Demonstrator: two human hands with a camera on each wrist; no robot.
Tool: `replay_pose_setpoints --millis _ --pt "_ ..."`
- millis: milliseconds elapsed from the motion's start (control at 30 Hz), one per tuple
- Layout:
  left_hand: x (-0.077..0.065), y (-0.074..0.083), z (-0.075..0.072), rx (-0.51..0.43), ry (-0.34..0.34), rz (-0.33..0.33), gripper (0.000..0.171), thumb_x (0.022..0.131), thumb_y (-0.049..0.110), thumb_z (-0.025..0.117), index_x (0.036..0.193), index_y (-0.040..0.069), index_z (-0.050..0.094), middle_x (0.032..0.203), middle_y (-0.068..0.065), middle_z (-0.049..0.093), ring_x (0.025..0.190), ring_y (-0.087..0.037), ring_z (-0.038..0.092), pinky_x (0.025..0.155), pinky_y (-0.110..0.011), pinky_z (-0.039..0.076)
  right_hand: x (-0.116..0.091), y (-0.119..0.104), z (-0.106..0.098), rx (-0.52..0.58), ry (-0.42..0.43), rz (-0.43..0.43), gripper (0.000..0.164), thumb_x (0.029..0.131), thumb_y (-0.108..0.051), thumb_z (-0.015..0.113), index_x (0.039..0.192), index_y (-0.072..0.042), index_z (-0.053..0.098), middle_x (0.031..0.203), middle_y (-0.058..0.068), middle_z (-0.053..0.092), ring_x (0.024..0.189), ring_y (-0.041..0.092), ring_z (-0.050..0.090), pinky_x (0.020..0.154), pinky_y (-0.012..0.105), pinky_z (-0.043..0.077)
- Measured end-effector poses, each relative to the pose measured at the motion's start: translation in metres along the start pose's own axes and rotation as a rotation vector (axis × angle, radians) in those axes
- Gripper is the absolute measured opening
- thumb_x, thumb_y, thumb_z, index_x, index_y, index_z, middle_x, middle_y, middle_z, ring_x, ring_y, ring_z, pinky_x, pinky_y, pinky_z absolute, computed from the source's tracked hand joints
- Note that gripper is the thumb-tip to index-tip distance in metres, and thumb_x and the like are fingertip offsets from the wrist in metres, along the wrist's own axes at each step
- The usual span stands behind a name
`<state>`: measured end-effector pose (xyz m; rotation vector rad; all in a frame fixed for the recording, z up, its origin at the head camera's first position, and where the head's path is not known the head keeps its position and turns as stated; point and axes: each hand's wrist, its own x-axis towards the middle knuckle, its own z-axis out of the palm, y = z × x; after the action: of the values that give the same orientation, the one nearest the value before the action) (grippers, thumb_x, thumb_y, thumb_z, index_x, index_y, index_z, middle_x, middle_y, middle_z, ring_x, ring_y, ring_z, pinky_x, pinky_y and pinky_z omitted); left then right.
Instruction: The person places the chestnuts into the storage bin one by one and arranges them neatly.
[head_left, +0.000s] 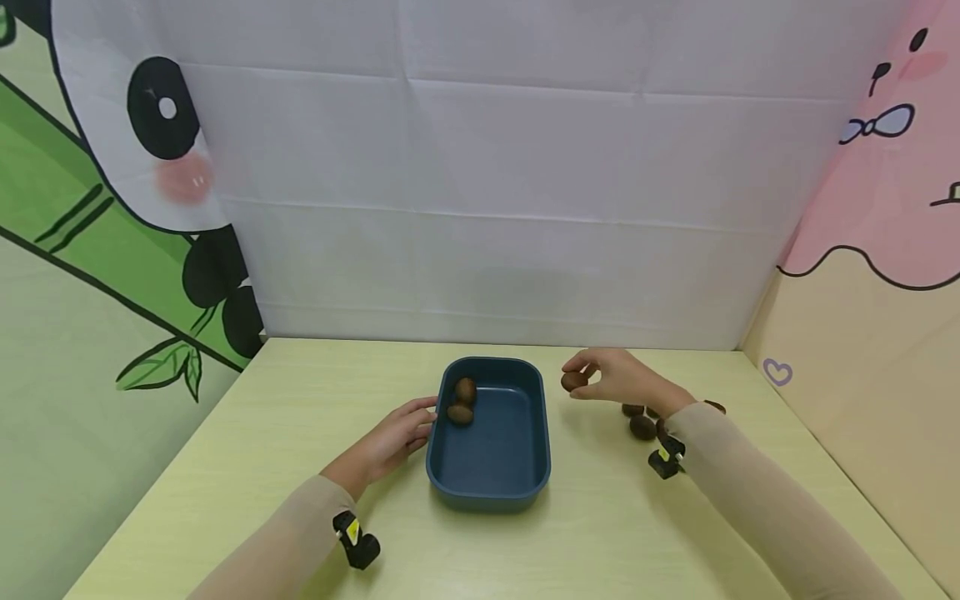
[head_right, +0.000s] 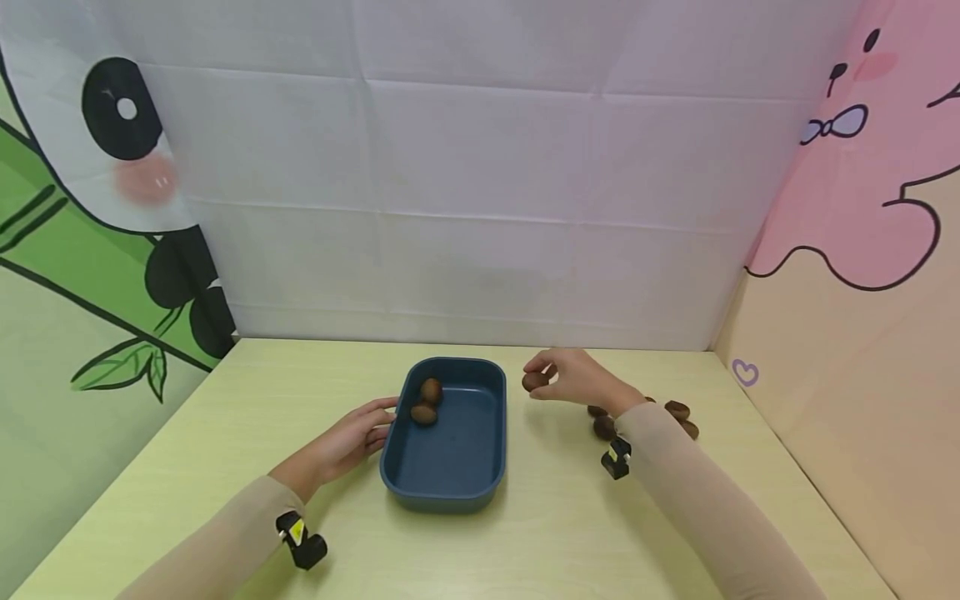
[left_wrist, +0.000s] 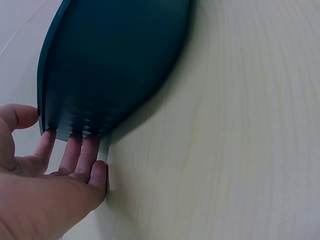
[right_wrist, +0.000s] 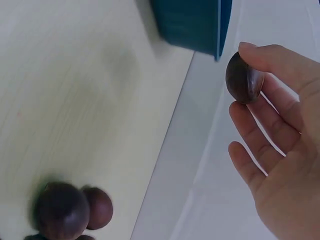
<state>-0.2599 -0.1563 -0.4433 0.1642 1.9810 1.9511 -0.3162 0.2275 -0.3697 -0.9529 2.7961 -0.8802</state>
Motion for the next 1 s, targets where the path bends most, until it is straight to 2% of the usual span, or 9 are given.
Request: replay_pose_setpoints --millis 200,400,633,900,1000 --pt "0.002 -0.001 -0.001 -0.005 0.016 -0.006 0.057 0.101 0.017 0.047 0.153 0.001 0.032 0.145 -0.024 0.049 0.133 -0.036 0.049 0.115 -0.050 0.029 0.005 -0.020 0.008 0.034 0.013 -0.094 0.037 0.087 -0.018 0.079 0.121 -0.011 0.070 0.109 -0.005 0.069 0.095 0.014 0.066 0.089 0.042 0.051" --pt "0.004 -0.003 -0.001 -0.008 0.021 -0.012 0.056 0.100 0.017 0.048 0.152 0.001 0.034 0.143 -0.023 0.050 0.132 -0.035 0.050 0.115 -0.050 0.030 0.011 -0.038 0.024 0.097 -0.007 -0.138 0.039 0.087 -0.016 0.079 0.124 -0.008 0.068 0.112 -0.003 0.067 0.096 0.013 0.065 0.093 0.045 0.051" --pt "0.004 -0.003 -0.002 -0.016 0.009 -0.001 0.057 0.101 0.016 0.048 0.153 0.001 0.032 0.144 -0.024 0.050 0.132 -0.035 0.050 0.115 -0.049 0.030 0.023 -0.049 0.052 0.145 -0.026 -0.196 0.038 0.088 -0.018 0.078 0.124 -0.011 0.067 0.115 -0.003 0.066 0.101 0.012 0.065 0.093 0.043 0.053" --pt "0.004 -0.004 -0.002 -0.012 0.008 0.000 0.055 0.102 0.017 0.046 0.153 0.001 0.033 0.143 -0.024 0.050 0.131 -0.034 0.051 0.114 -0.049 0.031 0.037 -0.061 0.084 0.143 -0.042 -0.236 0.038 0.088 -0.017 0.079 0.123 -0.006 0.067 0.116 0.002 0.065 0.102 0.016 0.065 0.091 0.044 0.054" --pt "0.004 -0.004 -0.002 -0.021 0.003 -0.002 0.054 0.101 0.016 0.046 0.152 0.002 0.033 0.144 -0.023 0.050 0.132 -0.034 0.051 0.114 -0.048 0.031 0.042 -0.067 0.095 0.114 -0.045 -0.236 0.037 0.088 -0.017 0.079 0.122 -0.008 0.068 0.113 0.001 0.066 0.101 0.015 0.064 0.091 0.043 0.053"
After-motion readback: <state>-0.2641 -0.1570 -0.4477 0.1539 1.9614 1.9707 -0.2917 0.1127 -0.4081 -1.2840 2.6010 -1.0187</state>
